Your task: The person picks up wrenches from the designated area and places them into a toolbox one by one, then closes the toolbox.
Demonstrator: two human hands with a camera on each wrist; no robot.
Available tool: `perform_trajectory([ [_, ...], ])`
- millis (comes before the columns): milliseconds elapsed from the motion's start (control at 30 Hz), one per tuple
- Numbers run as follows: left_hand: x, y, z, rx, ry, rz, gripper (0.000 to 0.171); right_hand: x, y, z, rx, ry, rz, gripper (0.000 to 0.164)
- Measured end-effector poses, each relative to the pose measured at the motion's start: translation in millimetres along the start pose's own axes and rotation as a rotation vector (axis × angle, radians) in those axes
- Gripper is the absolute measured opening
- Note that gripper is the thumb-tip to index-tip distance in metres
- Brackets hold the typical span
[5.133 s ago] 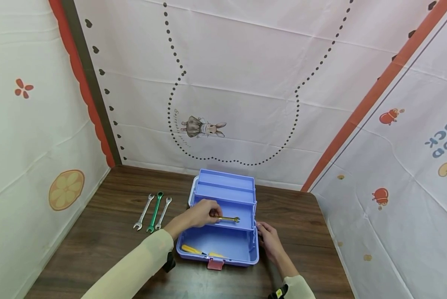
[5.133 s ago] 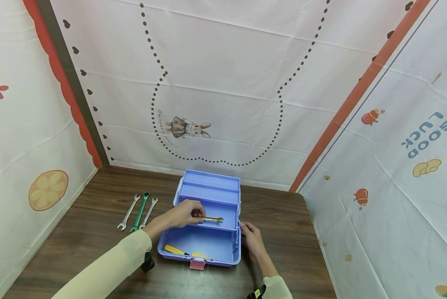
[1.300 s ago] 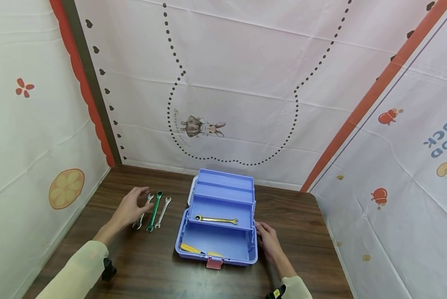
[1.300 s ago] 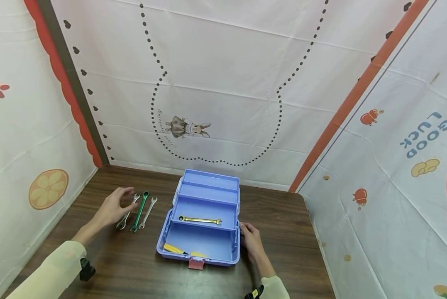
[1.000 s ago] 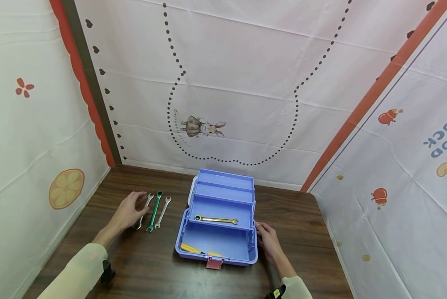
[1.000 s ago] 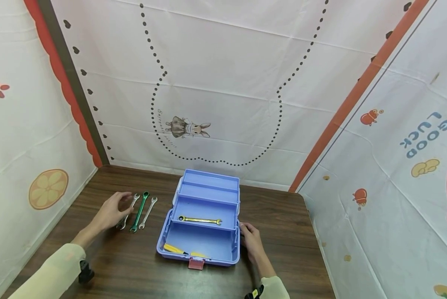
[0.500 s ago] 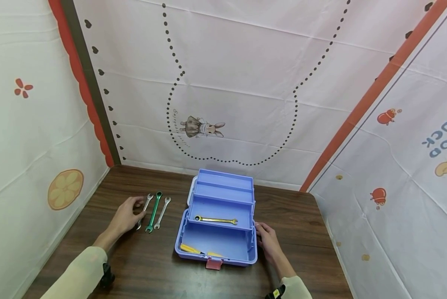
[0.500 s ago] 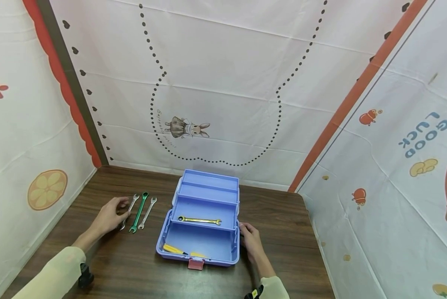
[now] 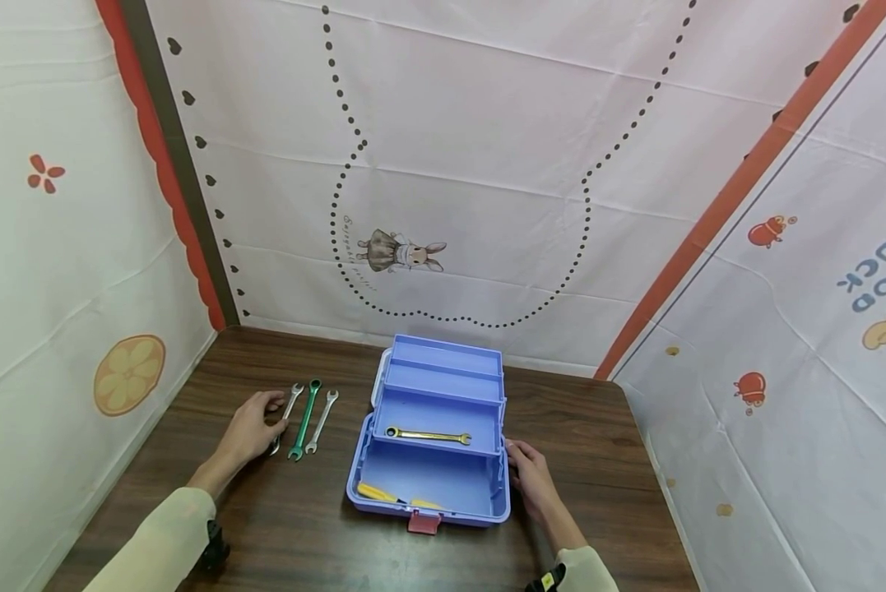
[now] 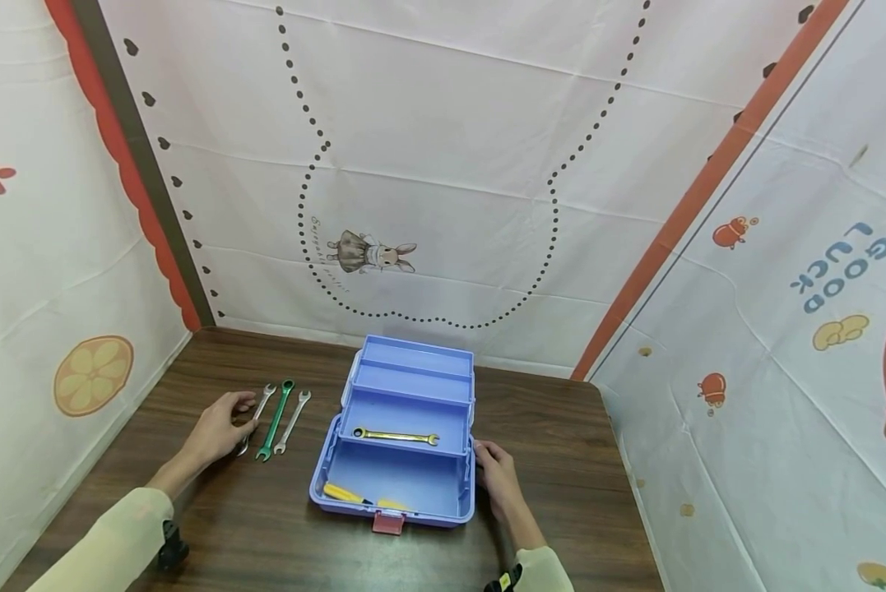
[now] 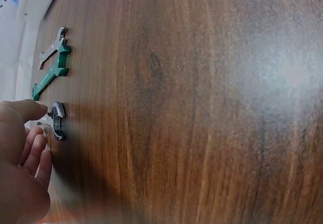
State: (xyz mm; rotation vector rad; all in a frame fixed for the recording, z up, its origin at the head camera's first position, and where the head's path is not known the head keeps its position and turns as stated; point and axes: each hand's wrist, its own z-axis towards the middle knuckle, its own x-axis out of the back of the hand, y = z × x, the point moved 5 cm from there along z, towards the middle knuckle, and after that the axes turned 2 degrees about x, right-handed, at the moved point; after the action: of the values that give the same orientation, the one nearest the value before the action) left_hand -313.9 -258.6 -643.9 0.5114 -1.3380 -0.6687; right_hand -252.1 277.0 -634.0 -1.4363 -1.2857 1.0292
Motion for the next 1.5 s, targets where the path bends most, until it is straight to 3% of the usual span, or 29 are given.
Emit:
perform_trajectory([
  [300,-1.6,-3.3,1.9,0.074,-0.012,-0.014,0.05,-0.1,0.8,-0.2,-0.005,0.002,0.001,0.036],
  [567,-1.6,-6.2,3.7,0.142,0.024,0.002,0.043,-1.7,0.9,-0.2,-0.004,0.016,-0.003,0.034],
  [767,-1.9,-6.2,4.2,0.156,0.061,0.058,0.04,-2.2,0.5,0.0,-0.004,0.014,0.0,0.035],
  [1033,-3.8,-4.4,6.9,0.19,0.042,0.053,0.037,-0.1,0.5,0.0,-0.002,0.009,-0.018,0.039],
  [1500,-5.3,-9.4,-0.8,0.122,0.102,0.023,0.029,0.4,0.5,0.8,-0.008,0.005,-0.01,0.036],
])
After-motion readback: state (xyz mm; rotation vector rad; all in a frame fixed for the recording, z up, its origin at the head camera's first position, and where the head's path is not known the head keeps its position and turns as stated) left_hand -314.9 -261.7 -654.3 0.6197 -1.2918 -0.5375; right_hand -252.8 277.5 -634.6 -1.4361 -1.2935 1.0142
